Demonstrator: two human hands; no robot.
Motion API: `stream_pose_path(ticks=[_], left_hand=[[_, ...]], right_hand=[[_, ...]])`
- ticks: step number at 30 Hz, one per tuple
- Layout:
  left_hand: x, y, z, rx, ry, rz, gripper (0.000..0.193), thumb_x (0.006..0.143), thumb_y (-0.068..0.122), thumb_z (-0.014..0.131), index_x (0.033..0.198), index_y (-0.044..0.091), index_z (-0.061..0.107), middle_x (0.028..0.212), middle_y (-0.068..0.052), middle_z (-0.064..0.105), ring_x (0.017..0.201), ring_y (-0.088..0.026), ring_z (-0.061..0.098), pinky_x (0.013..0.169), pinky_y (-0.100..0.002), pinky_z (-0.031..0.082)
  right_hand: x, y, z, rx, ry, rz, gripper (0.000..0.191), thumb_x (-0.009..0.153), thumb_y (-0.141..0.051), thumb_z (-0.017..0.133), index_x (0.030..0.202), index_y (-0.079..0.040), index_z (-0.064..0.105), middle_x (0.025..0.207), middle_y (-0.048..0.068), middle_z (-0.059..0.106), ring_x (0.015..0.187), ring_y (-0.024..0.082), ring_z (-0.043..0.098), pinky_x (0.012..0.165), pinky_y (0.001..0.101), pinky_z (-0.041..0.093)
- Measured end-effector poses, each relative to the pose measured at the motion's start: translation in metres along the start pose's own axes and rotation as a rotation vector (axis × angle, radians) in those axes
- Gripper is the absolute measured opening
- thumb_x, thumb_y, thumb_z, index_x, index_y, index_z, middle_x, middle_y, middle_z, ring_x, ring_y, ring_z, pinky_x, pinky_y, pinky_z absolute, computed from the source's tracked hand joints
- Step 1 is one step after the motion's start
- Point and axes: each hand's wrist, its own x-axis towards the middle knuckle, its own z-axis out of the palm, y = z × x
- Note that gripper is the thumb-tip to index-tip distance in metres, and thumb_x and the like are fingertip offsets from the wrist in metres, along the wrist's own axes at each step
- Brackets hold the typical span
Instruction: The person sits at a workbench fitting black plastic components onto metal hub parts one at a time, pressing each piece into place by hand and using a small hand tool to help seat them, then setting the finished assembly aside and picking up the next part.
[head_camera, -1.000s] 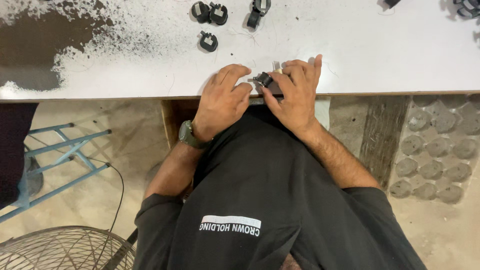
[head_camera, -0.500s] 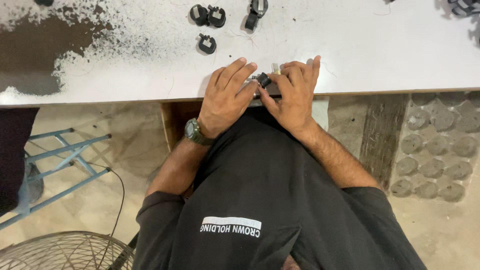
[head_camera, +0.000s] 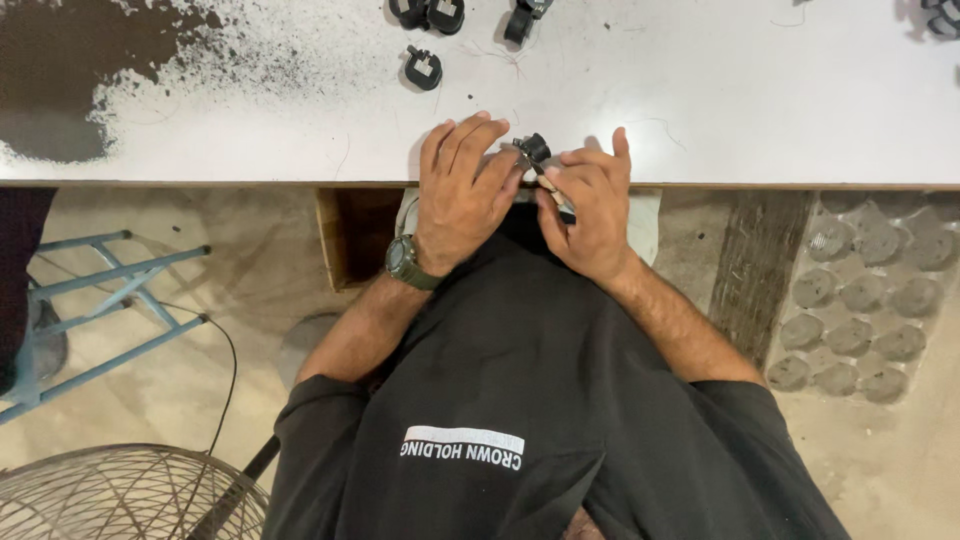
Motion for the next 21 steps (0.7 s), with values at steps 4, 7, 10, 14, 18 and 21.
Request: stream_pose_path(ticks=[4,7,10,14,18,21], left_hand=[[-0.0020,0.0012,0.0048,-0.078,0.035,-0.040,0.020,0.091,0.009,0.082,0.107,0.010,0.070,0.133,-0.005,0.061,0.133,-0.026,0.056,0.115,-0.050,0.039],[-0.0035,0.0013,0.0078,-0.104,0.057,-0.042,0.019,0.089,0.006,0.081,0.104,0.009,0.071,0.132,-0.005,0.062,0.132,-0.026,0.056,0.116,-0.050,0.040],[-0.0031,-0.0011,0.0099,-0.103,0.062,-0.008,0.018,0.089,0.003,0.080,0.104,0.008,0.070,0.133,-0.005,0.062,0.134,-0.026,0.056,0.116,-0.050,0.041],[-0.0019,-0.0036,0.0091,-0.033,0.046,0.087,0.017,0.090,0.003,0.080,0.104,0.007,0.071,0.133,-0.007,0.061,0.135,-0.028,0.055,0.115,-0.050,0.042],[-0.0007,0.0002,0.0074,-0.045,0.033,0.116,0.014,0.094,0.008,0.081,0.103,0.008,0.072,0.135,-0.006,0.061,0.135,-0.027,0.054,0.116,-0.050,0.041],[0.0020,0.0018,0.0068,-0.037,0.058,0.070,0.015,0.093,0.009,0.082,0.105,0.009,0.073,0.137,-0.008,0.060,0.136,-0.029,0.052,0.116,-0.051,0.040]], right_hand=[[0.0025,0.0030,0.0051,-0.027,-0.002,0.011,0.036,0.086,0.007,0.079,0.115,-0.004,0.060,0.103,0.011,0.065,0.115,0.032,0.062,0.127,0.0606,0.024],[0.0047,0.0023,0.0063,-0.034,0.004,0.010,0.036,0.085,0.009,0.079,0.112,-0.005,0.061,0.100,0.010,0.064,0.115,0.031,0.064,0.126,0.0615,0.025],[0.0064,0.0020,0.0064,-0.015,-0.006,-0.001,0.036,0.087,0.010,0.079,0.113,-0.004,0.060,0.101,0.011,0.064,0.116,0.032,0.065,0.127,0.0613,0.025],[0.0080,0.0027,0.0072,0.031,0.015,0.018,0.035,0.085,0.012,0.077,0.110,-0.005,0.059,0.099,0.010,0.064,0.114,0.032,0.066,0.127,0.0596,0.027],[0.0078,0.0032,0.0061,0.042,-0.004,0.012,0.034,0.085,0.011,0.078,0.109,-0.005,0.059,0.099,0.010,0.064,0.113,0.032,0.066,0.127,0.0595,0.027],[0.0071,0.0034,0.0057,0.048,-0.012,0.022,0.034,0.084,0.011,0.078,0.109,-0.005,0.060,0.099,0.010,0.065,0.113,0.032,0.066,0.127,0.0593,0.026]])
